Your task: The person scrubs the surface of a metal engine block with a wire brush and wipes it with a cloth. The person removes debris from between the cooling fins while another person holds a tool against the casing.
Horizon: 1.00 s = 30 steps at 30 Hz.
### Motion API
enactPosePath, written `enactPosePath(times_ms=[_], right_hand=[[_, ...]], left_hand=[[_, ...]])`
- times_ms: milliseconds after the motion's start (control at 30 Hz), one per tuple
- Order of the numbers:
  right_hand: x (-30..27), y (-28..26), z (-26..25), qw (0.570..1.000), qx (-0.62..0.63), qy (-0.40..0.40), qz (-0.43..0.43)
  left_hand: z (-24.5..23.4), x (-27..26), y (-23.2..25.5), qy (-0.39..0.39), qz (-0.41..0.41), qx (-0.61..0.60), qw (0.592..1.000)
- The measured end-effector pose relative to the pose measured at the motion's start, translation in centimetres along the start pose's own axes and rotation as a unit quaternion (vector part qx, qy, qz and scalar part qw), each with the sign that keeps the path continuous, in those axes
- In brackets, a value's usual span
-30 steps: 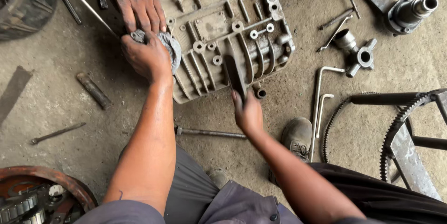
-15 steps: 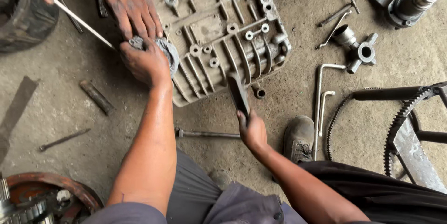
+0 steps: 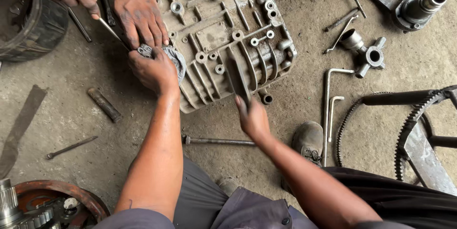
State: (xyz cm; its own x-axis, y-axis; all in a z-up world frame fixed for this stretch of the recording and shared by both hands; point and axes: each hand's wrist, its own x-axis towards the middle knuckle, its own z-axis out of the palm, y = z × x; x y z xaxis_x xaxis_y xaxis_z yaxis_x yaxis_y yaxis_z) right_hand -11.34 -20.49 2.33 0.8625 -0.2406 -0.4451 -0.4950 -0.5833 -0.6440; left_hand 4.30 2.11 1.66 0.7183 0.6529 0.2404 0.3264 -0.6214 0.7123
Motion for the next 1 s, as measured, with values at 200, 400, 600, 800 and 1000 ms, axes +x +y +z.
enactPosePath(times_ms=[200, 400, 600, 800, 1000], right_hand=[[2.7, -1.6, -1.2, 0.999, -0.031, -0.004, -0.027], [-2.2, 0.1, -1.6, 1.0, -0.009, 0.006, -0.028], [2.6, -3.5, -1.6, 0.997, -0.014, 0.025, -0.071], [-3.8, 6.3, -0.8, 0.994, -0.074, 0.059, -0.06], [2.0, 1.0, -1.8, 1.0, -0.022, -0.001, 0.005]], left_hand=[[-0.9, -0.5, 0.6, 0.019, -0.012, 0.003, 1.0], [-0.2, -0.1, 1.0, 0.021, -0.022, 0.01, 0.999], [-0.7, -1.0, 1.4, 0.037, 0.015, -0.02, 0.999], [-0.1, -4.1, 3.4, 0.009, 0.155, 0.011, 0.988], [0.6, -3.2, 4.0, -0.019, 0.229, 0.11, 0.967]])
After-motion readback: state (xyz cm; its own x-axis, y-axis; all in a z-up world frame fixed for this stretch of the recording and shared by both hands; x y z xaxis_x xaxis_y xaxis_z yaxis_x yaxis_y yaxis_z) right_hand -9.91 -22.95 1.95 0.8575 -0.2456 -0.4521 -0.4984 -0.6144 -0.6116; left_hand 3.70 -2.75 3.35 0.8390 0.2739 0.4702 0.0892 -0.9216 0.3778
